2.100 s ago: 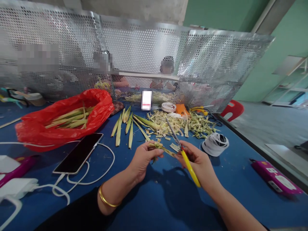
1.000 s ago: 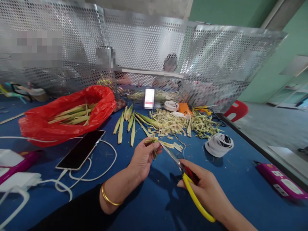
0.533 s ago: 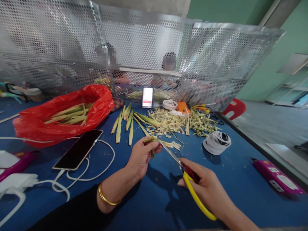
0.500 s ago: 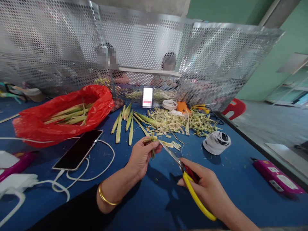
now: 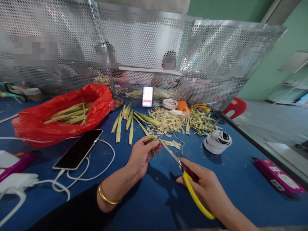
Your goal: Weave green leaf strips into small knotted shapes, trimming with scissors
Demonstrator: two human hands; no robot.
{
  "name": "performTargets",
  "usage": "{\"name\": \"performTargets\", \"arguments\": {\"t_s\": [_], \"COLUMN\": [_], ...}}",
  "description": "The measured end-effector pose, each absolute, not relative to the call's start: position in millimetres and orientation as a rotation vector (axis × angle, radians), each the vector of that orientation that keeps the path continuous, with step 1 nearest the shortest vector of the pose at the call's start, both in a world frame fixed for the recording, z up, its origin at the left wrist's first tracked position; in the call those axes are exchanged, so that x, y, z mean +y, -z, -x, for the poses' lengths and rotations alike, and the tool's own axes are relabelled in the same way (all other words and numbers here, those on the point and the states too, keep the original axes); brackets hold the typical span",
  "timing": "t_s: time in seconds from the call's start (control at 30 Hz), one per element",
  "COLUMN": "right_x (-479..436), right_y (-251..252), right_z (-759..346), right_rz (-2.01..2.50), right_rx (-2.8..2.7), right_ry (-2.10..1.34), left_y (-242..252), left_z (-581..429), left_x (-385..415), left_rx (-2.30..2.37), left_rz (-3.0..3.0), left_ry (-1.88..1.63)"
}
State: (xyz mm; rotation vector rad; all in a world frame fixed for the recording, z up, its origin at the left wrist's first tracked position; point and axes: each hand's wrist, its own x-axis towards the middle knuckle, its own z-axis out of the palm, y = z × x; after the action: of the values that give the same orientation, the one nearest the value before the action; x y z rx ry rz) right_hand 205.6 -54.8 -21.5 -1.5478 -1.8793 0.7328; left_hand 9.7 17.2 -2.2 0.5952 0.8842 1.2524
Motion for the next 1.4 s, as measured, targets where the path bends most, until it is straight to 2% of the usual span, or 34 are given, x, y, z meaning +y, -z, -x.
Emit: {"name": "performTargets", "arguments": {"t_s": [0.4,0.93,1.4], "right_x": [-54.7,-56.5,-58.2], "right_y": [17.6,10.5,14.8], "right_z": [-207.0,-199.3,-198.7], "right_rz": [1.510,1.578,1.582], "right_rx": [-1.988,-1.953,-2.020], "right_ry": [-0.553,-0.671,-0.532], "left_y": [7.2,7.4,4.9], "left_z": [-8.3,-7.3,-7.0], "left_x": [20.4,23.4,23.5], "left_rx": [0.879,0.906,0.910], "left_rz": [-0.584,-0.580,-0.577], "left_ry": [-1.227,-1.188,-1.176]}}
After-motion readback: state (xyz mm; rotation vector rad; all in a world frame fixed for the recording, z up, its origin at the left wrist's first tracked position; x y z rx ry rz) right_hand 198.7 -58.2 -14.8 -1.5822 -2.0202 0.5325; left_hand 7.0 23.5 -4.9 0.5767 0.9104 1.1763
